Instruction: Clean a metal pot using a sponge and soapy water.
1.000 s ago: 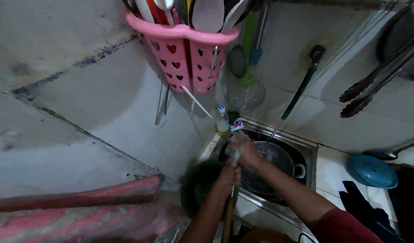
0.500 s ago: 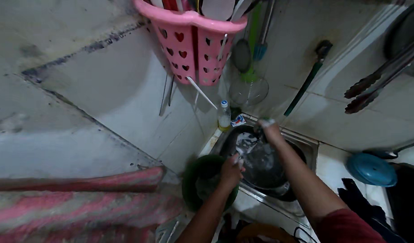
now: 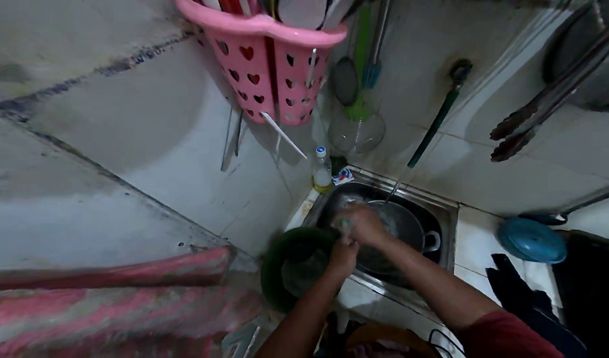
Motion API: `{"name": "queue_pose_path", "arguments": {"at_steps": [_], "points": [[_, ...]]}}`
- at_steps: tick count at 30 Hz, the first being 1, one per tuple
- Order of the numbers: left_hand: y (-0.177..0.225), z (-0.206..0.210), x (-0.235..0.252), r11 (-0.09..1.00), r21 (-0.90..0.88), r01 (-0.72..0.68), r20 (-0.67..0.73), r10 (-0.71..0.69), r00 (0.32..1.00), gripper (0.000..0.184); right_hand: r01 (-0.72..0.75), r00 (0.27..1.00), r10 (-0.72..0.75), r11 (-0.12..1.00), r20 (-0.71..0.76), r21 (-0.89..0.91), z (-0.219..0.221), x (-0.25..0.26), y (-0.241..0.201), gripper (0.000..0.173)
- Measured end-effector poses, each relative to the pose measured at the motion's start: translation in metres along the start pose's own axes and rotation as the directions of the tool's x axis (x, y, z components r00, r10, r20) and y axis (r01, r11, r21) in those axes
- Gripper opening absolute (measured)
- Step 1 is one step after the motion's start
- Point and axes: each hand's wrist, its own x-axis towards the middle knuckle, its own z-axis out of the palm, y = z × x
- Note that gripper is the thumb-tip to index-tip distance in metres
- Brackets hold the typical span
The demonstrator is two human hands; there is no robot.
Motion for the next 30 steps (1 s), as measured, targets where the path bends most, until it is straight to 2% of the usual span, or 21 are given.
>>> {"name": "queue_pose_path", "arguments": {"at_steps": [2,4,5,6,7,8,9,10,11,12,14,15,17,18,20,22,23,24,26,28,30], "points": [[-0.004,0.004,-0.004,0.996,0.016,-0.09,0.084,0.088,0.993,0.051,-0.158,0.987,0.158,0.987,-0.003,0.036,-0.013,0.024,0.031,0.038],[-0.005,0.003,-0.008,0.994,0.009,-0.11,0.074,0.109,0.991,0.051,-0.318,0.938,0.34,0.918,-0.059,0.239,-0.02,0.042,0.071,0.044],[-0.006,-0.001,-0.007,0.994,-0.014,-0.106,0.029,0.106,0.994,0.049,-0.393,0.896,0.444,0.813,-0.019,0.43,-0.021,0.044,0.08,0.05],[-0.008,-0.006,-0.002,0.995,-0.029,-0.1,-0.025,0.1,0.995,0.047,-0.429,0.858,0.509,0.635,0.07,0.642,-0.022,0.039,0.079,0.052],[-0.007,-0.014,0.003,0.997,-0.021,-0.073,-0.036,0.072,0.997,0.047,-0.405,0.858,0.481,0.413,0.182,0.816,-0.019,0.028,0.072,0.051],[-0.007,-0.017,0.006,0.999,-0.018,-0.04,-0.017,0.04,0.999,0.046,-0.356,0.889,0.367,0.178,0.273,0.918,-0.015,0.016,0.062,0.048],[-0.007,-0.017,0.007,0.999,-0.034,-0.009,0.024,0.01,1.0,0.043,-0.319,0.921,0.242,0.027,0.304,0.947,-0.011,0.004,0.051,0.038],[-0.004,-0.016,0.005,0.997,-0.069,0.015,0.064,-0.01,0.998,0.04,-0.296,0.937,0.186,-0.031,0.297,0.955,-0.007,-0.002,0.042,0.022],[-0.001,-0.014,0.003,0.994,-0.103,0.025,0.094,-0.015,0.995,0.035,-0.292,0.932,0.225,-0.009,0.286,0.957,-0.006,-0.001,0.035,0.011],[0.001,-0.012,0.001,0.99,-0.138,0.037,0.114,-0.022,0.993,0.033,-0.298,0.909,0.313,0.034,0.273,0.954,-0.007,0.002,0.034,0.012],[0.002,-0.009,0.0,0.973,-0.221,0.064,0.128,-0.036,0.991,0.026,-0.283,0.87,0.449,0.114,0.204,0.952,-0.016,0.013,0.051,0.031],[0.001,-0.009,0.0,0.959,-0.271,0.079,0.131,-0.045,0.99,0.024,-0.237,0.853,0.501,0.121,0.147,0.964,-0.024,0.018,0.063,0.038],[-0.006,-0.011,0.005,0.91,-0.402,0.102,0.14,-0.049,0.989,0.021,-0.058,0.798,0.602,0.117,-0.024,0.991,-0.04,0.024,0.069,0.029],[-0.011,-0.011,0.01,0.877,-0.467,0.112,0.155,-0.044,0.987,0.021,0.0,0.79,0.603,0.186,-0.114,0.983,-0.042,0.022,0.064,0.026],[-0.015,-0.008,0.019,0.817,-0.562,0.13,0.184,-0.03,0.983,0.02,0.004,0.822,0.488,0.509,-0.293,0.861,-0.027,0.011,0.048,0.023],[-0.007,-0.002,0.021,0.8,-0.584,0.137,0.183,-0.035,0.982,0.014,0.021,0.922,0.187,0.85,-0.34,0.526,-0.001,-0.001,0.027,0.023],[-0.002,0.003,0.021,0.802,-0.58,0.144,0.164,-0.059,0.985,0.011,0.066,0.938,0.057,0.939,-0.342,0.338,0.01,0.001,0.022,0.032],[0.0,0.004,0.02,0.807,-0.569,0.156,0.167,-0.073,0.983,0.013,0.09,0.934,-0.016,0.977,-0.357,0.191,0.016,0.005,0.023,0.033],[-0.003,0.003,0.02,0.816,-0.556,0.157,0.191,-0.059,0.98,0.019,-0.025,0.912,0.101,0.981,-0.398,0.19,0.006,0.014,0.031,0.031],[-0.005,0.002,0.016,0.841,-0.52,0.147,0.216,-0.036,0.976,0.022,-0.191,0.841,0.342,0.912,-0.419,0.362,-0.012,0.022,0.051,0.039],[-0.005,0.004,0.012,0.872,-0.472,0.13,0.203,-0.036,0.979,0.022,-0.255,0.829,0.496,0.745,-0.257,0.616,-0.021,0.021,0.063,0.046]]}}
